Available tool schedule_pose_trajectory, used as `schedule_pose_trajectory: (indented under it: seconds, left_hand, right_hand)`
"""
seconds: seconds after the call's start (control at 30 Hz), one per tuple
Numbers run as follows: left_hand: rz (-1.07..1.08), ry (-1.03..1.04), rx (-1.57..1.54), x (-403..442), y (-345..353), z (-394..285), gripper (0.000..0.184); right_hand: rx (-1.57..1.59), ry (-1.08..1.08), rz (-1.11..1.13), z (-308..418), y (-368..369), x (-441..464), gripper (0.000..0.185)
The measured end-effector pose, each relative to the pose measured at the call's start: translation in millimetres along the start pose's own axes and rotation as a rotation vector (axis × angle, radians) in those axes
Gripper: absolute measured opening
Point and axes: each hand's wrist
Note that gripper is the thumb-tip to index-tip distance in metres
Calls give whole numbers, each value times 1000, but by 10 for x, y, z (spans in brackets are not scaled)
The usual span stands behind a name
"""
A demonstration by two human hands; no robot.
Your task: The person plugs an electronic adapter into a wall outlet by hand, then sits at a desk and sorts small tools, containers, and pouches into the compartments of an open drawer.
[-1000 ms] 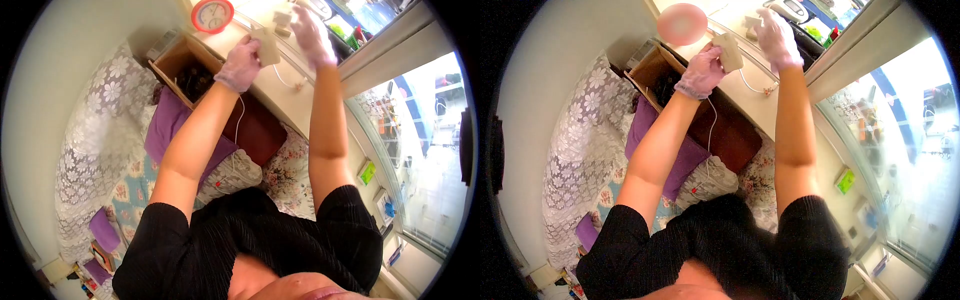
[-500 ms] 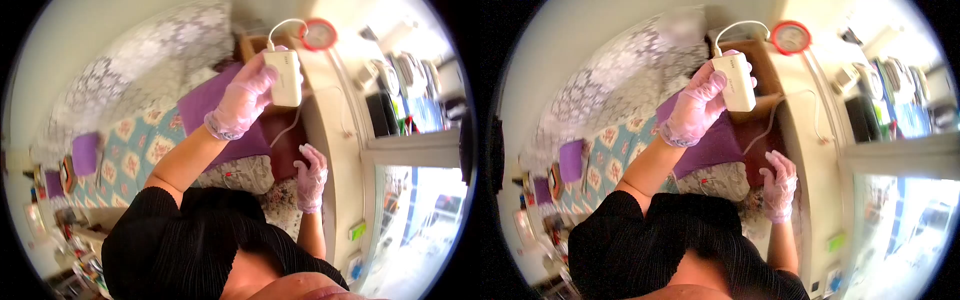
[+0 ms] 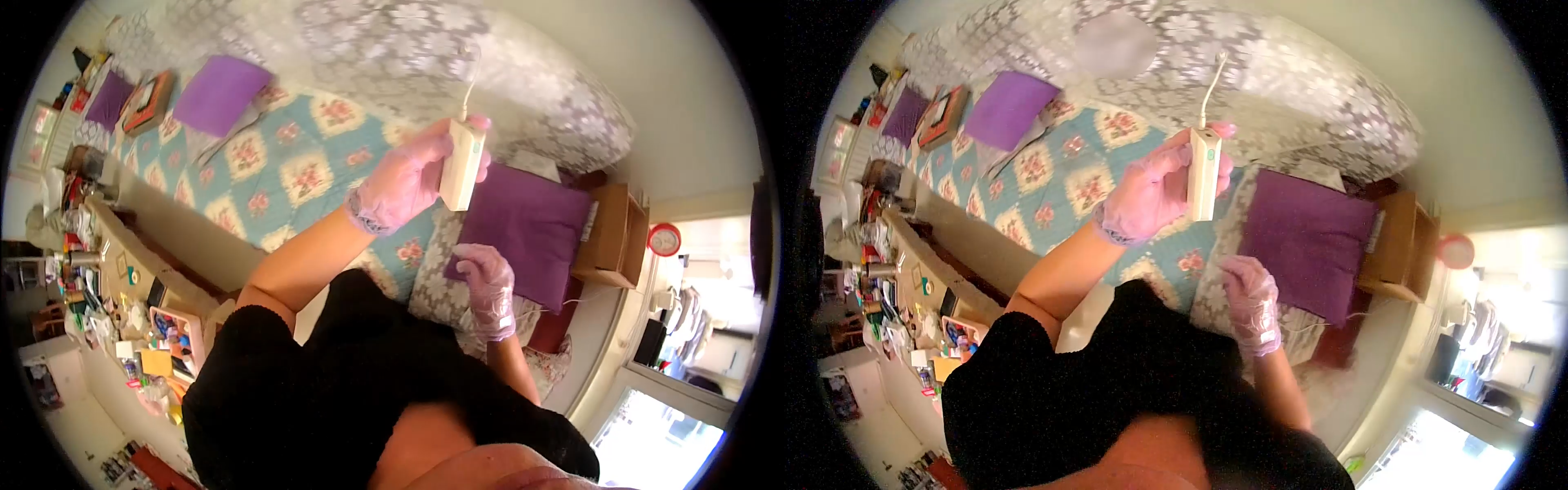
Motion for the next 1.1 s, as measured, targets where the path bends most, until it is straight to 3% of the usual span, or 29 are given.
schedule_pose_trajectory:
  seconds: [0.07, 0.17, 0.33, 0.4, 0.47, 0.53, 0.7, 0.77, 0.9, 1.0, 1.1]
  left_hand:
    - [62, 21, -27, -205, -187, -378, 46]
    - [-34, -2, -81, -390, -209, -740, 46]
    - [-83, -112, -98, -334, -1, -1066, 59]
    - [71, 66, 319, -206, 61, -1053, 64]
    - [150, 96, 413, -71, 179, -1064, 65]
    - [-21, 94, 873, -17, 458, -1069, 65]
    - [96, 74, 1026, -95, 958, -1063, 59]
    - [178, 304, 1403, -88, 923, -978, 54]
    - [247, 119, 1486, -153, 1070, -957, 55]
    - [292, 133, 1474, -102, 1073, -886, 61]
    - [338, 286, 1533, -130, 1042, -769, 73]
  right_hand:
    - [-31, 0, 162, 420, 294, 127, 17]
    - [-52, -35, 237, 845, 459, 331, 18]
    - [3, 194, 106, 1393, 366, 515, 20]
    - [-65, 163, 4, 1473, 300, 403, 20]
    - [4, 275, -55, 1569, 225, 274, 20]
    - [-29, 303, -189, 1506, 204, -19, 18]
    - [-131, 363, -355, 1892, 187, -357, 16]
    - [-137, 422, -399, 1907, 267, -480, 16]
    - [-114, 450, -466, 2013, 476, -687, 14]
    - [-62, 560, -464, 2079, 580, -819, 12]
    - [-32, 614, -459, 2075, 605, -868, 12]
Point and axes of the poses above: each hand's wrist, its own x-axis towards the middle knuckle, its own y-axis out of the palm, z = x × y, and after that the axes turned 6 degrees about z, right-handed
